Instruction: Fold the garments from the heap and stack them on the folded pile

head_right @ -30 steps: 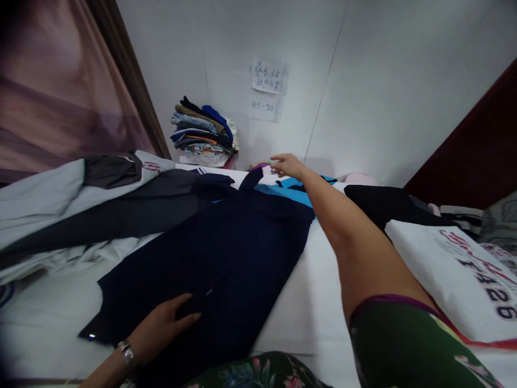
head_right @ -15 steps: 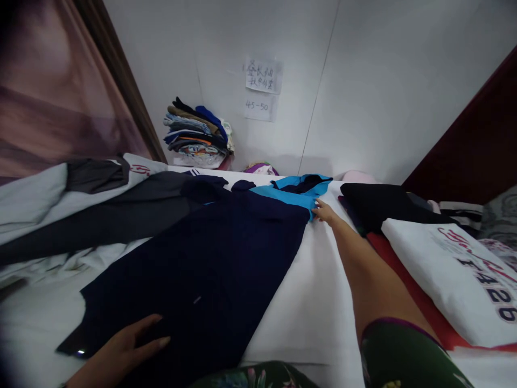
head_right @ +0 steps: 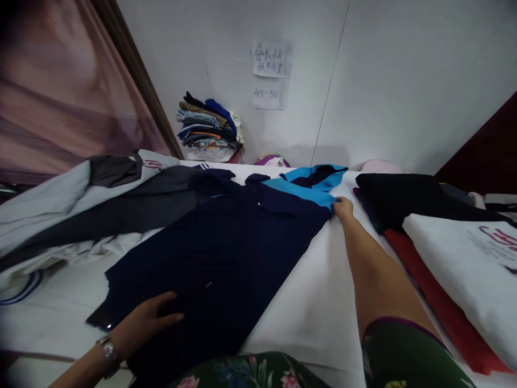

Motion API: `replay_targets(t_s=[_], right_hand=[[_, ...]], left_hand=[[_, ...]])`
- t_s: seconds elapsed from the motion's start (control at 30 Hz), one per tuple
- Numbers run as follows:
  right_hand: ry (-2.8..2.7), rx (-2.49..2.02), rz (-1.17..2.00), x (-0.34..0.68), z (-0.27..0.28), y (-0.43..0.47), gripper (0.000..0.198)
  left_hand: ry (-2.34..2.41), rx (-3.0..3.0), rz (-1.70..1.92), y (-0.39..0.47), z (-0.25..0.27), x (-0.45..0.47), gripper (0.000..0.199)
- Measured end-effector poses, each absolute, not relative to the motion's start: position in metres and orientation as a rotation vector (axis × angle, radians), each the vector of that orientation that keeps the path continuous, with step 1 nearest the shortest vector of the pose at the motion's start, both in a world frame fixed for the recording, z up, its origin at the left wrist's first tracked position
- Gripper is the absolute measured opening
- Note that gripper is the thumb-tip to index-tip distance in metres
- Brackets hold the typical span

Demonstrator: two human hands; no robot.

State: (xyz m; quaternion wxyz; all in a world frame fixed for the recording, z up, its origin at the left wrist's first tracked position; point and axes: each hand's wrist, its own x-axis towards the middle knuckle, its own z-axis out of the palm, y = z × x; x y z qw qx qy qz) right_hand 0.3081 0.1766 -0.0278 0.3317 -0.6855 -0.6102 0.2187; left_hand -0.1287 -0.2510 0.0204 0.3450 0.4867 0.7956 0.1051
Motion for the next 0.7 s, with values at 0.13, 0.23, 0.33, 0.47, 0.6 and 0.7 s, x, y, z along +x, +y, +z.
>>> replay_targets(t_s=[0.13, 0.23, 0.33, 0.47, 0.6, 0.7], right_hand=[[-1.588, -1.787, 0.578, 0.312, -0.027, 0.169, 0.052], [-1.659, -1.760, 0.495, 0.311, -0.012, 0.169, 0.055], [-1.874, -1.684, 0.401, 0.292, 0.007, 0.171, 0.057], [-2.245, -1.537, 0.482, 0.243, 0.018, 0.166, 0.070], [-2.465, -1.639, 0.407, 0.201, 0.006, 0.153, 0.061], [-2.430, -1.680, 0.355, 0.188, -0.002, 0.148, 0.024]], left_hand=[[2.095, 1.259, 0.205, -0.251, 0.031, -0.121, 0.060], [2.102, 1.291, 0.201, -0.246, 0.038, -0.114, 0.057], [2.145, 1.336, 0.230, -0.241, 0.038, -0.109, 0.052], [2.172, 1.374, 0.270, -0.236, 0.028, -0.103, 0.044], [2.169, 1.393, 0.291, -0.236, 0.019, -0.101, 0.038], [2.158, 1.386, 0.294, -0.238, 0.018, -0.101, 0.036]])
